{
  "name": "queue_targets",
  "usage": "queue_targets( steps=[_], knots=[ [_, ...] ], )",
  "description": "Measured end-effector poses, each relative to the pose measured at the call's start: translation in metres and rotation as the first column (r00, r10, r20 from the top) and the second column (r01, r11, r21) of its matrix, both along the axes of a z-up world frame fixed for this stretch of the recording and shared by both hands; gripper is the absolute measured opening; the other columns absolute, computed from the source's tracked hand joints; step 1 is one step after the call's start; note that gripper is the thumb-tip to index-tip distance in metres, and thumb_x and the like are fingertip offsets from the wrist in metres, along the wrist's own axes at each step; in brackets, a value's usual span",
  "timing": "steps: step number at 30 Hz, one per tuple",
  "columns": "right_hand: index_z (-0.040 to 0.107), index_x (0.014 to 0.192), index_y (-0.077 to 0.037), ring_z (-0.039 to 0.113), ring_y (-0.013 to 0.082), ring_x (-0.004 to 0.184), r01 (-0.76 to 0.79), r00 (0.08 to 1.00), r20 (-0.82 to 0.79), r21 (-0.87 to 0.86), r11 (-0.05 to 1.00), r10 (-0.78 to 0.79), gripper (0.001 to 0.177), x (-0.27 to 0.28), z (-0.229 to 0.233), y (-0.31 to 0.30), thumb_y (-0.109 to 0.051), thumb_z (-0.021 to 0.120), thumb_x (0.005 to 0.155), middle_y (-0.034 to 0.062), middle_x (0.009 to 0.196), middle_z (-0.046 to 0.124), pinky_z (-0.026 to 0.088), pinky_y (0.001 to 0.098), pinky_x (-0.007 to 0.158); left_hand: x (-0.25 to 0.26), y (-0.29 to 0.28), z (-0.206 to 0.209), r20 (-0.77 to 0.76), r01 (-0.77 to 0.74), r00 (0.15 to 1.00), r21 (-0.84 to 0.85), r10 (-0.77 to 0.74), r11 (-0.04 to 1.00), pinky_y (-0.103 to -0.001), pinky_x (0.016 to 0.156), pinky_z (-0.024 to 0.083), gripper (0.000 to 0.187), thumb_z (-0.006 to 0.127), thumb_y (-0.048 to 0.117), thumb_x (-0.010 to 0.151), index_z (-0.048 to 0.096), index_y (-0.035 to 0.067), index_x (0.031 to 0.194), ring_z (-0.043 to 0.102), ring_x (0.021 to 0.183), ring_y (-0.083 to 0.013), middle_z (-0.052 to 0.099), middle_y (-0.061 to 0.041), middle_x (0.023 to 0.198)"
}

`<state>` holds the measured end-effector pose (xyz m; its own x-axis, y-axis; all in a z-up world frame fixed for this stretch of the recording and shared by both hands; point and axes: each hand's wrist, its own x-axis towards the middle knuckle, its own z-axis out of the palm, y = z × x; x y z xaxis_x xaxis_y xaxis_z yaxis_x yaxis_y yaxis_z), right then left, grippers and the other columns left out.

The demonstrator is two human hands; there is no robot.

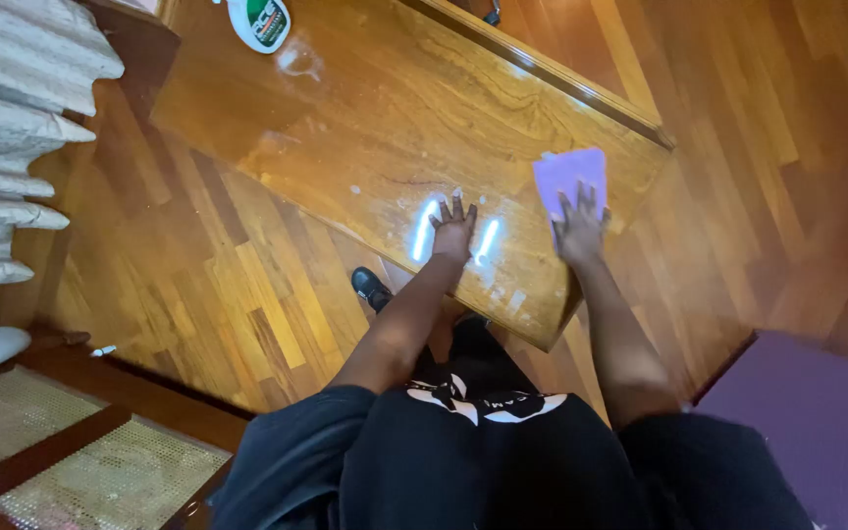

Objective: Cleaning a wooden table and an office chair using a spray bottle and a cloth.

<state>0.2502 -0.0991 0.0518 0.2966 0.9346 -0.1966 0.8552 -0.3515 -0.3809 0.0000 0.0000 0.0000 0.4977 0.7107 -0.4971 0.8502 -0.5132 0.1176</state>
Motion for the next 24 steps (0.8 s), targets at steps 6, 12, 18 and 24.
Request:
queue_targets(
  steps=[6,12,18,24],
  knots=[
    [0.029,0.166,-0.014,0.001,0.0460,0.156,0.210,0.968,0.138,0.022,0.977,-0.211,0.065,-0.068,-0.031,-0.041,-0.039,0.043,0.108,0.0241,0.173,0.002,0.009,0.0764,0.112,-0.004,0.004,0.025,-0.063,0.082,0.995,-0.010,-0.083,0.997,-0.067,0.112,0.036,0.132,0.095,0.049,0.061,0.019,0.014,0.162,0.013,0.151,-0.0556,0.006,-0.027,0.169],
    [0.028,0.163,-0.020,0.000,0.0430,0.157,0.186,0.978,0.109,-0.066,0.980,-0.179,0.072,-0.173,-0.024,-0.007,-0.037,0.050,0.097,0.0220,0.172,0.000,0.014,0.0713,0.117,-0.015,0.014,0.048,0.127,-0.002,0.992,-0.102,0.015,0.995,-0.067,0.111,0.038,0.097,0.077,0.041,0.086,0.022,0.009,0.160,0.018,0.152,-0.0518,0.017,-0.022,0.168],
    [0.032,0.162,-0.027,0.002,0.0399,0.160,-0.037,0.998,0.051,-0.046,0.998,0.039,0.069,-0.196,-0.040,0.004,-0.041,0.052,0.097,0.0178,0.173,0.003,0.014,0.0705,0.118,-0.053,0.033,0.041,0.340,-0.102,0.928,-0.164,0.153,0.981,-0.059,0.121,0.027,0.087,0.070,0.030,0.087,0.026,0.008,0.159,0.025,0.153,-0.0392,0.029,-0.019,0.164],
    [0.029,0.163,-0.024,-0.002,0.0398,0.160,0.274,0.961,0.056,-0.066,0.959,-0.271,0.072,-0.162,-0.018,0.005,-0.044,0.051,0.098,0.0170,0.174,0.001,0.010,0.0727,0.119,-0.100,0.071,0.024,0.307,-0.072,0.949,-0.036,0.079,0.997,-0.058,0.118,0.029,0.083,0.065,0.029,0.089,0.025,0.008,0.158,0.024,0.152,-0.0402,0.026,-0.020,0.165]
  ],
)
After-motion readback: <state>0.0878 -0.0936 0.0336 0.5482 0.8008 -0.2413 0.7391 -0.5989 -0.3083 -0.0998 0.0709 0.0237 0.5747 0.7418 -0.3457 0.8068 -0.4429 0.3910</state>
